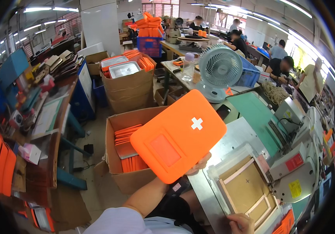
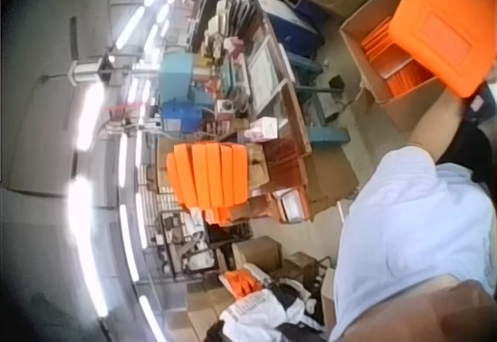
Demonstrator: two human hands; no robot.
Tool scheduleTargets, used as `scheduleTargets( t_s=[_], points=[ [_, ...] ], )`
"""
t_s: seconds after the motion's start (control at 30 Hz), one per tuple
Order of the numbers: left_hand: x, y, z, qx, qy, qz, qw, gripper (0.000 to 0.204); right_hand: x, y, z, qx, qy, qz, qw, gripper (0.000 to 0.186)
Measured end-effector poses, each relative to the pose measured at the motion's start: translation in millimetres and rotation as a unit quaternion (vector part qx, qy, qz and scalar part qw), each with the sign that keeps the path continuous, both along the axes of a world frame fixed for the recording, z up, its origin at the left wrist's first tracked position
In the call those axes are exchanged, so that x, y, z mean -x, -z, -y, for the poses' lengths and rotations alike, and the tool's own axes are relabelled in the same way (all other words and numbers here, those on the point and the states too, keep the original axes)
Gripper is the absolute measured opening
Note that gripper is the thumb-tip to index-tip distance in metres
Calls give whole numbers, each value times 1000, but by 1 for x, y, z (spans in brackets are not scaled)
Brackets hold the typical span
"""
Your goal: The recorder uses an industrial sewing machine to assemble orange leather bags, inserting components into a guide frame for stitching.
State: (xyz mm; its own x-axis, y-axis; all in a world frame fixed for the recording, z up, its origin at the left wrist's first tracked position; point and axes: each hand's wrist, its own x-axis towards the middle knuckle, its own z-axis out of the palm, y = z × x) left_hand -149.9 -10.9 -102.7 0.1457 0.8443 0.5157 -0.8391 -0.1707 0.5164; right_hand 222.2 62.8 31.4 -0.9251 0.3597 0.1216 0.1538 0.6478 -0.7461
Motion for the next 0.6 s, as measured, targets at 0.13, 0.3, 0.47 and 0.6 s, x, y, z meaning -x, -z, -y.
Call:
scheduleTargets(
  t_s=[0.13, 0.3, 0.47, 0.6],
  points=[
    [2, 19, -9, -15, 6, 30, 999, 44, -1, 4, -2, -15, -10, 5, 1000, 19],
    [8, 31, -19, -25, 52, 16, 998, 49, -3, 4, 0, -15, -6, 17, 1000, 19],
    [-2, 4, -14, -60, 73, 30, 995, 50, -4, 6, 0, 2, 2, 17, 1000, 18],
    [4, -14, -10, -51, 132, -32, 989, 50, -6, 8, 0, 23, 10, 17, 1000, 19]
  ],
)
